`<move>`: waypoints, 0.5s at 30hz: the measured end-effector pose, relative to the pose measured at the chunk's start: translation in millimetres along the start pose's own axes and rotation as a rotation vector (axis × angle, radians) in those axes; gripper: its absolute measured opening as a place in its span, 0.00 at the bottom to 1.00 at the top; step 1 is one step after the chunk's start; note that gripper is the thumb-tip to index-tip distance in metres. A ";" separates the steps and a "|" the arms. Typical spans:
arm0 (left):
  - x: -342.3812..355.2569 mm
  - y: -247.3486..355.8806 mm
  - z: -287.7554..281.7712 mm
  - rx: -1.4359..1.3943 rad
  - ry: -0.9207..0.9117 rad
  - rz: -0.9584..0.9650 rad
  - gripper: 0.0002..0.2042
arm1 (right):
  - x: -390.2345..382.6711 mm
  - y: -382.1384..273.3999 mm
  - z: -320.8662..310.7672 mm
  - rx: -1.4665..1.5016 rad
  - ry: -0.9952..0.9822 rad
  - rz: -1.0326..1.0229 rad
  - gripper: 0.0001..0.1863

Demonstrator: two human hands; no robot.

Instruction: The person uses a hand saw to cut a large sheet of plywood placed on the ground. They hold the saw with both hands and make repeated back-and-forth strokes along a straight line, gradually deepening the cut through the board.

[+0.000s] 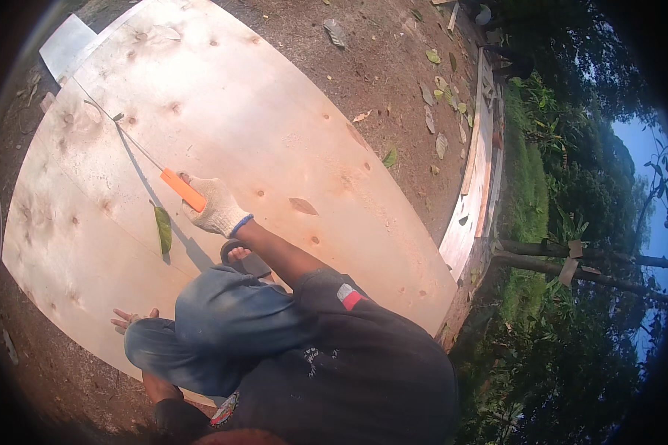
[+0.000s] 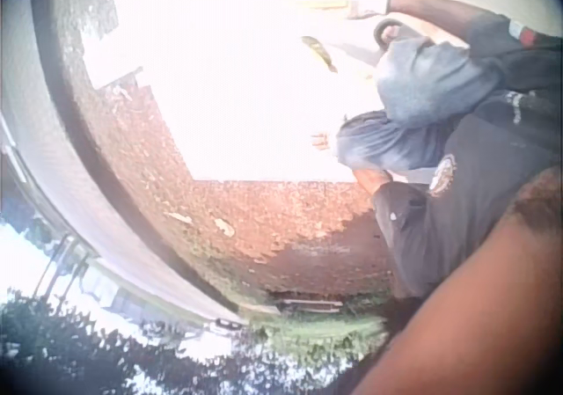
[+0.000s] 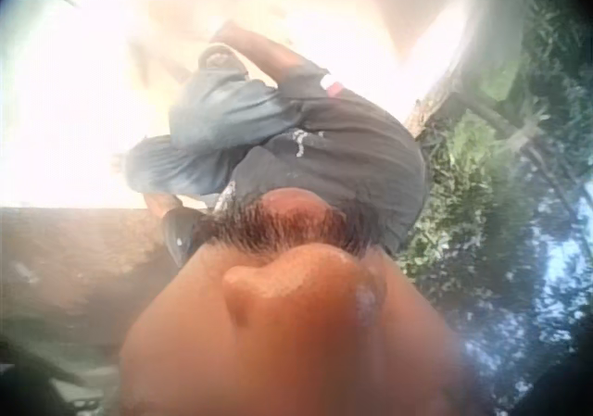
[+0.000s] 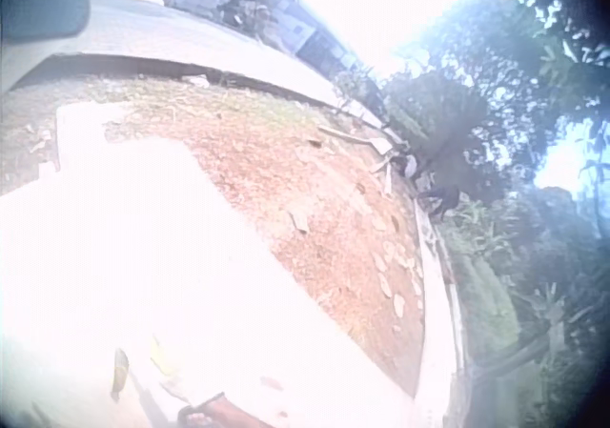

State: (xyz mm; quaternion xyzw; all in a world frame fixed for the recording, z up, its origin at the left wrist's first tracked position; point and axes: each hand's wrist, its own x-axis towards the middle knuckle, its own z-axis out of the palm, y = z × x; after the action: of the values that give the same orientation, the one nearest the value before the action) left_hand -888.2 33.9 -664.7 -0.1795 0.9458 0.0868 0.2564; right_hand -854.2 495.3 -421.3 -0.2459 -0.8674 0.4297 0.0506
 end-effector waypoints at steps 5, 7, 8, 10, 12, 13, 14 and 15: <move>-24.1 55.0 -52.5 0.275 -0.155 0.000 0.63 | -1.6 24.1 9.7 0.106 0.112 -0.093 0.12; 2.6 22.1 -55.5 0.233 -0.223 0.172 0.58 | 19.1 46.3 26.3 0.103 0.110 -0.042 0.11; 16.8 2.7 -55.1 0.200 -0.260 0.252 0.56 | 22.6 45.9 21.2 0.092 0.098 -0.069 0.11; 35.6 -21.5 -68.6 0.140 -0.299 0.394 0.52 | 19.1 38.6 14.2 0.081 0.064 -0.108 0.11; 0.7 36.5 -142.6 0.197 -0.472 0.315 0.43 | -5.1 41.4 7.7 0.154 0.077 -0.121 0.13; -2.6 46.5 -162.0 0.215 -0.427 0.369 0.40 | -4.1 38.9 2.5 0.152 0.062 -0.111 0.13; -4.7 56.5 -176.8 0.231 -0.389 0.425 0.37 | -2.1 38.2 -1.9 0.140 0.042 -0.097 0.14; 5.3 46.7 -185.4 0.261 -0.246 0.569 0.35 | -3.5 37.7 -4.5 0.125 0.016 -0.071 0.15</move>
State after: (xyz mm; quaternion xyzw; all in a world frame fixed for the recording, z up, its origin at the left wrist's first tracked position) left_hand -994.5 27.8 -505.8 0.1379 0.9230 0.0543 0.3551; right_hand -835.4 516.1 -447.0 -0.2146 -0.8466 0.4790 0.0880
